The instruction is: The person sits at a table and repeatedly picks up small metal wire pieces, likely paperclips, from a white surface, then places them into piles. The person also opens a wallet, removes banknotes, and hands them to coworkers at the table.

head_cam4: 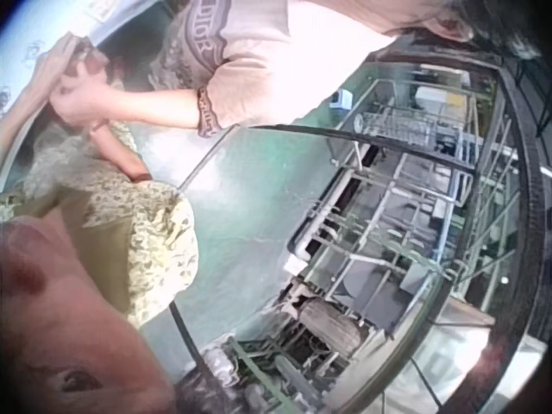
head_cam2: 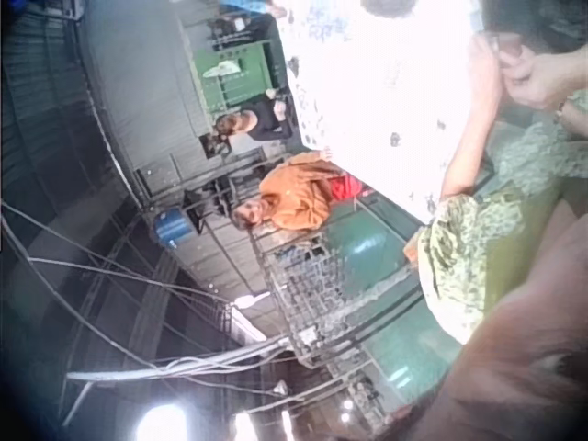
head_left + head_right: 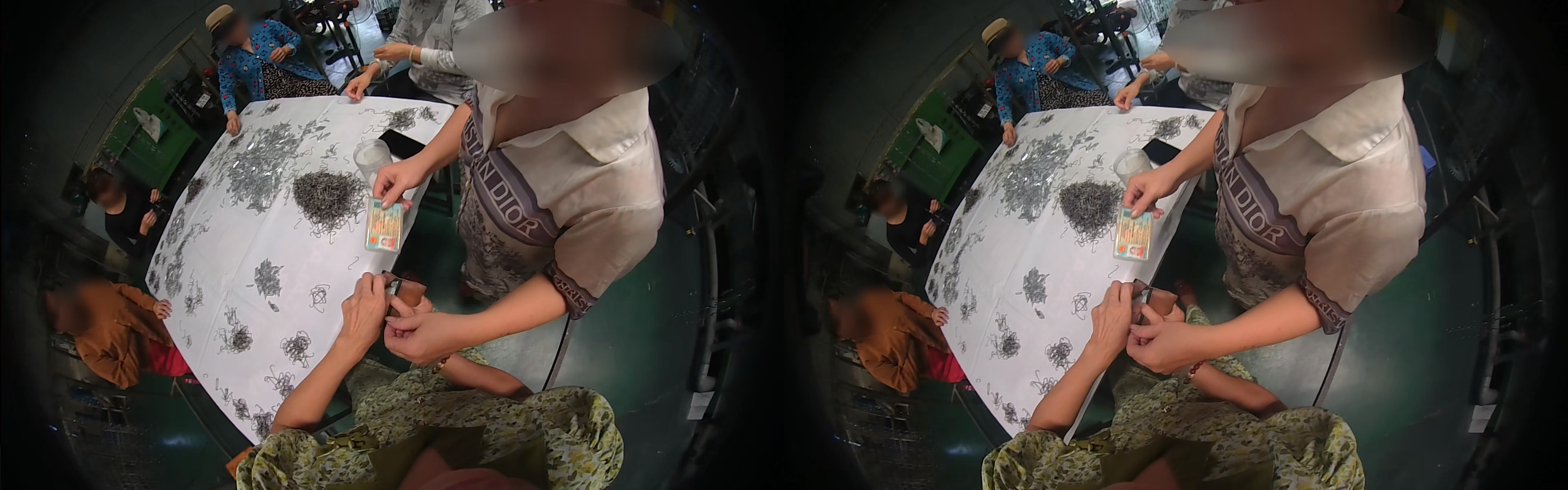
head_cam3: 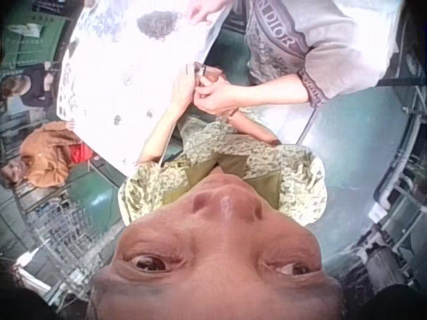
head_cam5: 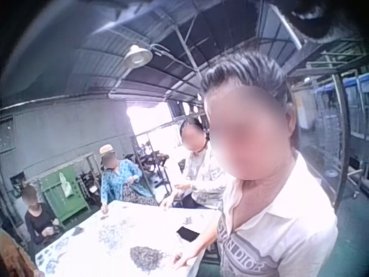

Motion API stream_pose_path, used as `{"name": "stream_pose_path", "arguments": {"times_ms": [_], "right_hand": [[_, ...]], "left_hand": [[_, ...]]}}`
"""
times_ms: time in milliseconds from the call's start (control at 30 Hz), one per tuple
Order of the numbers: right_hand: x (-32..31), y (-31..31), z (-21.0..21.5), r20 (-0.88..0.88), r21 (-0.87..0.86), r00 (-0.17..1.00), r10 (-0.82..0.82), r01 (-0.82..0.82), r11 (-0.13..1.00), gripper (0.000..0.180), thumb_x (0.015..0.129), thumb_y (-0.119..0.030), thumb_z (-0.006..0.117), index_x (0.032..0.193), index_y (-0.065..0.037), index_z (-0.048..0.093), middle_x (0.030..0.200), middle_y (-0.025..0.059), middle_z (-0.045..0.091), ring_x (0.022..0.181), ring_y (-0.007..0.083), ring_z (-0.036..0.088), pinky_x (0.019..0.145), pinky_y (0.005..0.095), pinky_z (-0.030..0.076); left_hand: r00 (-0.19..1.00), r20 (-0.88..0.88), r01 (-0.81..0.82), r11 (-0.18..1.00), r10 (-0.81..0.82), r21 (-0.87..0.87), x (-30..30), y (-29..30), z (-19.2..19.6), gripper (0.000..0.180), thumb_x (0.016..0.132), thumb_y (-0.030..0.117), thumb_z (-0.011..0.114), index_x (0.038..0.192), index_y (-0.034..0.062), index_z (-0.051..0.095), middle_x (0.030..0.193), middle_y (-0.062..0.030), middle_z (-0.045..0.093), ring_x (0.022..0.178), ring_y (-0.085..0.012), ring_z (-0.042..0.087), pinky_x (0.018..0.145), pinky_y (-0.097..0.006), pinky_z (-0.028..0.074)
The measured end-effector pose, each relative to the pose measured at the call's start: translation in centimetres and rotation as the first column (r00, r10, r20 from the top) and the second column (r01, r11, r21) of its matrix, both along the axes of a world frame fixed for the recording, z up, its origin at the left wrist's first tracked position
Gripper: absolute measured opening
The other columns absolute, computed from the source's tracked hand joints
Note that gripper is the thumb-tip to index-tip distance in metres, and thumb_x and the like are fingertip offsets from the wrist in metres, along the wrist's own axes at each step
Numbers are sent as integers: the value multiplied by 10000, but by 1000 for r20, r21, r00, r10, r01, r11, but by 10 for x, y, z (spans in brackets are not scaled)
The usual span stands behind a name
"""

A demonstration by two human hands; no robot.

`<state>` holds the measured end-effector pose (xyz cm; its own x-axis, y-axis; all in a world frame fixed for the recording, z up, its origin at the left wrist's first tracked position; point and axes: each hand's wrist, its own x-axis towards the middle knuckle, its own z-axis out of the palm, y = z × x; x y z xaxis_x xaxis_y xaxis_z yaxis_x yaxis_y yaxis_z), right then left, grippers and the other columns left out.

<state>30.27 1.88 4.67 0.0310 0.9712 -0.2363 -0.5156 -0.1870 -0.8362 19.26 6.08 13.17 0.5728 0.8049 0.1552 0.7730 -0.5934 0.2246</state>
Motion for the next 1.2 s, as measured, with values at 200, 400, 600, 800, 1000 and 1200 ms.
{"name": "stream_pose_path", "arguments": {"times_ms": [200,400,600,800,1000,1200], "right_hand": [[-14,23,-20,114,94,959,-259,249,964,191,809,-155,687,977,-112,607,799,-41,599,644,27,540,514,208,415],[-3,20,-88,-792,-24,603,99,-192,981,217,871,-146,586,1064,-51,558,989,1,557,872,72,532,714,198,459],[-32,43,-68,-333,-68,918,-213,202,977,374,956,-268,457,1293,-116,399,1211,6,483,1065,115,505,904,271,446],[-11,21,-96,-200,21,977,-73,79,997,481,878,-273,608,1277,-84,419,1241,13,485,1111,128,501,940,292,441],[-5,28,-19,-920,-310,-15,-392,-586,748,250,850,-175,637,1034,-41,533,838,-17,534,772,76,538,680,218,461],[-25,40,11,-589,-315,-132,-797,-871,377,243,839,-143,651,1000,0,538,654,-34,454,602,70,469,563,202,410]], "left_hand": [[983,35,-178,978,183,-104,-12,-17,-11,324,777,86,594,1038,9,418,929,-158,477,880,-355,572,609,-467,484],[985,-75,-158,985,153,-65,-26,-24,-56,328,763,22,573,1053,12,419,918,-165,481,905,-360,578,647,-450,505],[988,128,83,996,-88,41,-47,5,-87,197,801,82,592,980,8,556,817,-125,565,725,-295,617,589,-392,493],[672,630,-103,892,388,-439,-58,66,-59,317,917,274,517,966,-29,597,848,-170,653,759,-286,640,660,-352,489],[873,331,-34,722,358,-691,-28,99,-52,430,890,252,581,1190,-51,532,996,-153,642,901,-183,616,793,-289,483],[487,669,314,602,561,-734,-79,64,-32,425,815,54,637,1202,-26,482,975,-112,649,861,-140,620,754,-267,495]]}}
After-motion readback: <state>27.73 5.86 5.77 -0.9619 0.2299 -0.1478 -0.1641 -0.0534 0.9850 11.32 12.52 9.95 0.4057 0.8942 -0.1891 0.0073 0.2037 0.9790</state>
